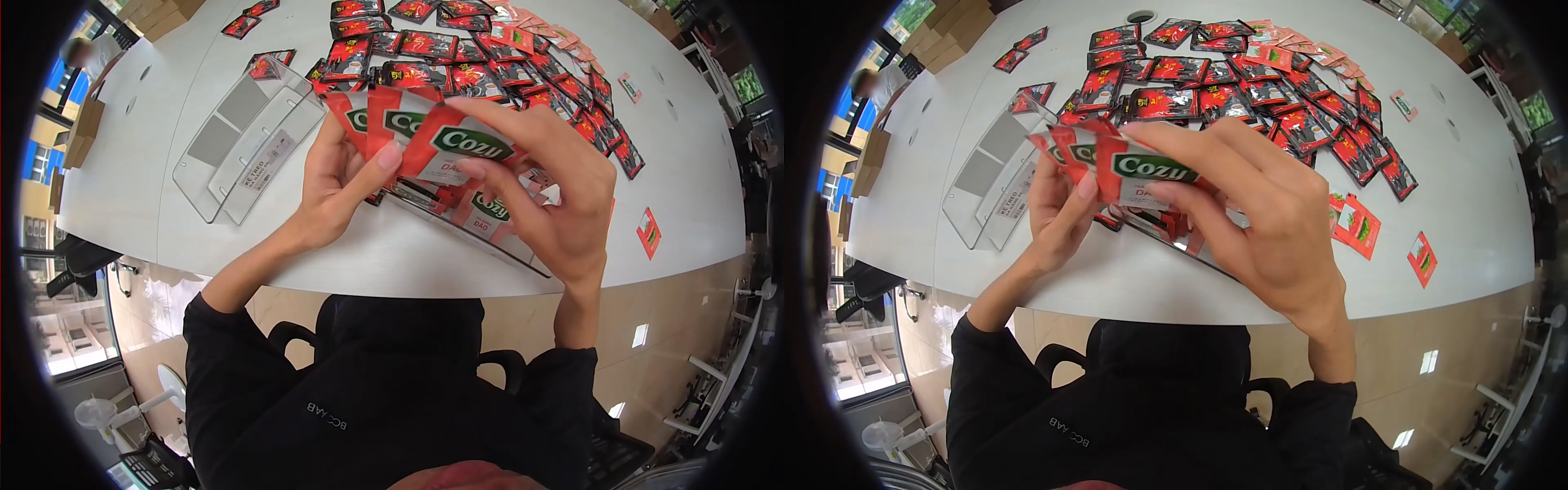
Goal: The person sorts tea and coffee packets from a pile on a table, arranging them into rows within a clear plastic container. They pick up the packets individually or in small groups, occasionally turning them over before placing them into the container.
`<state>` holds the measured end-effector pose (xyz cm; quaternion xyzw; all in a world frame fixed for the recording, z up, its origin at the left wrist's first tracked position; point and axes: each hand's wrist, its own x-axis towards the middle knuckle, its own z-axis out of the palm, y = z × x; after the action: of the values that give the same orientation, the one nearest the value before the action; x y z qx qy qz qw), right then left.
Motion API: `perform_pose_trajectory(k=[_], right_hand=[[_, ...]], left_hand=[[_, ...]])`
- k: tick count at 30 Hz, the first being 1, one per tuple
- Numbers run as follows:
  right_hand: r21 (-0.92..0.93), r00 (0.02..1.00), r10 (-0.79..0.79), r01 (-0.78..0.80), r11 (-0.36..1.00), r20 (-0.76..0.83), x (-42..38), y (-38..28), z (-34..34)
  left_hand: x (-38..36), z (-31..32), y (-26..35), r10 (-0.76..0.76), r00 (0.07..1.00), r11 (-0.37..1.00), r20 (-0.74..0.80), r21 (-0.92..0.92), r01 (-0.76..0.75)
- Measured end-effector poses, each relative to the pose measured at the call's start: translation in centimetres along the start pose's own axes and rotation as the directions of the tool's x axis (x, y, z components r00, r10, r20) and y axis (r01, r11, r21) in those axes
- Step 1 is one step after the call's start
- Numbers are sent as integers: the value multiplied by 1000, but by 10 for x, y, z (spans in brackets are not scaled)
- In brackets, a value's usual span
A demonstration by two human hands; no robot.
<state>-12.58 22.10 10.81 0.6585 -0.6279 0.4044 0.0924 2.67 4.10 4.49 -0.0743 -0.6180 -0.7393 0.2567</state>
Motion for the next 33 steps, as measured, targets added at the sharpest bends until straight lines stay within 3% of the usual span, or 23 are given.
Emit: perform_pose_trajectory(k=[3,4,6,7,8,10,11,12,14,16,18,19,21,28,30,33], right_hand=[[282,926,313,-249,927,-211,-4,-24,4],[277,925,312,-248,928,-217,-5,-27,8],[315,812,389,-267,911,-435,-11,-33,16],[231,809,430,-365,902,-400,-19,-34,15],[224,810,427,-366,903,-401,-26,-32,18],[-77,881,264,-317,945,-392,-38,-30,26],[-41,858,335,-380,924,-389,-38,-39,32],[-49,857,334,-382,923,-391,-39,-41,35],[-238,899,295,-379,894,-322,-41,-42,43],[-249,902,280,-369,895,-328,-37,-41,47],[-439,963,187,-255,862,-193,-34,-40,45],[-442,964,184,-252,861,-192,-34,-41,48],[-154,896,375,-416,896,-236,-35,-44,54],[-152,907,321,-369,917,-271,-30,-44,60],[-290,927,335,-371,882,-166,-31,-44,61],[-404,945,301,-326,855,-127,-28,-41,57]], left_hand=[[3,2,2,46,993,999,-106,14,-44],[3,-4,-2,48,994,999,-99,13,-47],[6,-16,-8,132,984,985,-119,128,-117],[2,-15,-9,115,971,989,-208,115,-93],[1,-18,-16,117,971,989,-207,108,-96],[-2,-26,-36,187,934,976,-303,168,-141],[-1,-20,-36,154,921,986,-358,121,-117],[0,-22,-36,154,922,986,-354,114,-120],[2,-32,-37,20,948,999,-317,39,-8],[5,-32,-38,17,937,999,-348,34,-5],[5,-37,-41,-4,953,998,-304,57,22],[5,-36,-41,-32,947,999,-318,28,43],[5,-36,-41,-8,953,999,-302,46,24],[3,-32,-40,-18,971,998,-237,53,31],[4,-35,-41,-30,971,998,-236,42,41],[3,-32,-39,-45,969,998,-242,36,56]])
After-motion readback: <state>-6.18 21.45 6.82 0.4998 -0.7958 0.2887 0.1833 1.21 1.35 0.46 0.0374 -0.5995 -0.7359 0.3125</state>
